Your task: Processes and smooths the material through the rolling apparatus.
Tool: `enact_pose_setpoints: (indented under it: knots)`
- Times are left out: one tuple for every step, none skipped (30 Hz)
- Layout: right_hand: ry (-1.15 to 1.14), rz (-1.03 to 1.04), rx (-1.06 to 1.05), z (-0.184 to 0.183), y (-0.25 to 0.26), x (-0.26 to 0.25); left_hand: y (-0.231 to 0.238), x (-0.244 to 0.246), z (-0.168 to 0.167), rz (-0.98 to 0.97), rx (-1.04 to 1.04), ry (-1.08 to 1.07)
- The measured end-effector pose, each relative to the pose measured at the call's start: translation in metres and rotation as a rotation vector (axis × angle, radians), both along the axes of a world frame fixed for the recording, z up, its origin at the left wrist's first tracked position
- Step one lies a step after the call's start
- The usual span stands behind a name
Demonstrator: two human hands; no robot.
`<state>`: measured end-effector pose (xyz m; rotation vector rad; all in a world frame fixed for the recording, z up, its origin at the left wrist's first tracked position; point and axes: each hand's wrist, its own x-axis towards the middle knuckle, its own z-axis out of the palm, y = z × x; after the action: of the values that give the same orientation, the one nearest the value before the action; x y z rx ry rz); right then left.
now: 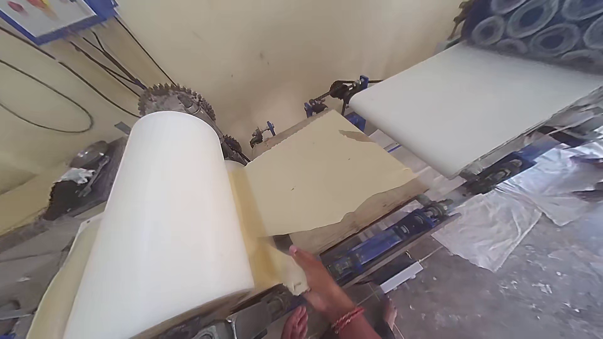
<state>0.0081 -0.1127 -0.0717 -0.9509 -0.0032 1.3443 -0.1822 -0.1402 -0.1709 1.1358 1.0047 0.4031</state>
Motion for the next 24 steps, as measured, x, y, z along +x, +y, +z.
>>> enact_pose_setpoints:
  knots:
    - [0.034, 0.004, -0.017, 0.01, 0.001, 0.012, 0.0, 0.013, 0.004, 0.018, 0.042, -0.015]
    - [0.052, 0.014, -0.034, 0.017, 0.003, 0.025, -0.001, 0.024, 0.007, 0.034, 0.154, -0.018]
    - [0.067, 0.031, -0.037, 0.022, 0.005, 0.037, -0.003, 0.035, 0.01, 0.057, 0.323, -0.007]
    - [0.071, 0.05, -0.033, 0.026, 0.007, 0.049, -0.004, 0.047, 0.012, 0.084, 0.525, 0.015]
    - [0.07, 0.071, -0.033, 0.029, 0.01, 0.061, -0.003, 0.059, 0.013, 0.124, 0.738, 0.04]
    - [0.065, 0.088, -0.03, 0.034, 0.011, 0.073, 0.0, 0.073, 0.014, 0.166, 0.934, 0.082]
    - [0.055, 0.102, -0.038, 0.038, 0.012, 0.083, 0.008, 0.087, 0.014, 0.215, 1.107, 0.149]
    - [0.04, 0.111, -0.051, 0.041, 0.013, 0.092, 0.018, 0.101, 0.015, 0.266, 1.245, 0.215]
    - [0.012, 0.117, -0.07, 0.042, 0.012, 0.101, 0.032, 0.115, 0.018, 0.303, 1.331, 0.284]
    - [-0.032, 0.122, -0.091, 0.042, 0.011, 0.11, 0.047, 0.129, 0.023, 0.306, 1.359, 0.348]
    - [-0.096, 0.13, -0.114, 0.041, 0.009, 0.119, 0.062, 0.142, 0.03, 0.264, 1.351, 0.414]
    - [-0.181, 0.144, -0.131, 0.038, 0.006, 0.129, 0.077, 0.154, 0.034, 0.199, 1.339, 0.474]
    - [-0.3, 0.167, -0.144, 0.033, 0.004, 0.14, 0.09, 0.166, 0.035, 0.14, 1.337, 0.509]
    - [-0.467, 0.19, -0.166, 0.027, 0.002, 0.151, 0.1, 0.176, 0.035, 0.078, 1.354, 0.526]
    - [-0.681, 0.208, -0.192, 0.021, 0.002, 0.162, 0.107, 0.185, 0.035, 0.002, 1.369, 0.541]
    - [-0.934, 0.232, -0.214, 0.012, 0.002, 0.173, 0.111, 0.192, 0.038, -0.104, 1.351, 0.56]
    - [-1.203, 0.295, -0.23, 0.005, 0.0, 0.185, 0.113, 0.198, 0.043, -0.226, 1.305, 0.602]
    - [-1.433, 0.414, -0.238, -0.001, -0.005, 0.195, 0.114, 0.204, 0.048, -0.357, 1.234, 0.665]
    - [-1.577, 0.576, -0.238, -0.006, -0.009, 0.205, 0.113, 0.211, 0.051, -0.453, 1.184, 0.725]
    - [-1.664, 0.722, -0.22, -0.011, -0.014, 0.215, 0.112, 0.218, 0.054, -0.515, 1.151, 0.768]
    - [-1.704, 0.813, -0.159, -0.015, -0.02, 0.227, 0.111, 0.222, 0.056, -0.547, 1.133, 0.796]
    - [-1.713, 0.828, -0.058, -0.015, -0.027, 0.24, 0.11, 0.224, 0.056, -0.55, 1.139, 0.8]
    - [-1.708, 0.781, 0.044, -0.013, -0.035, 0.256, 0.109, 0.226, 0.055, -0.54, 1.159, 0.792]
    - [-1.707, 0.676, 0.109, -0.011, -0.044, 0.277, 0.107, 0.229, 0.053, -0.524, 1.182, 0.781]
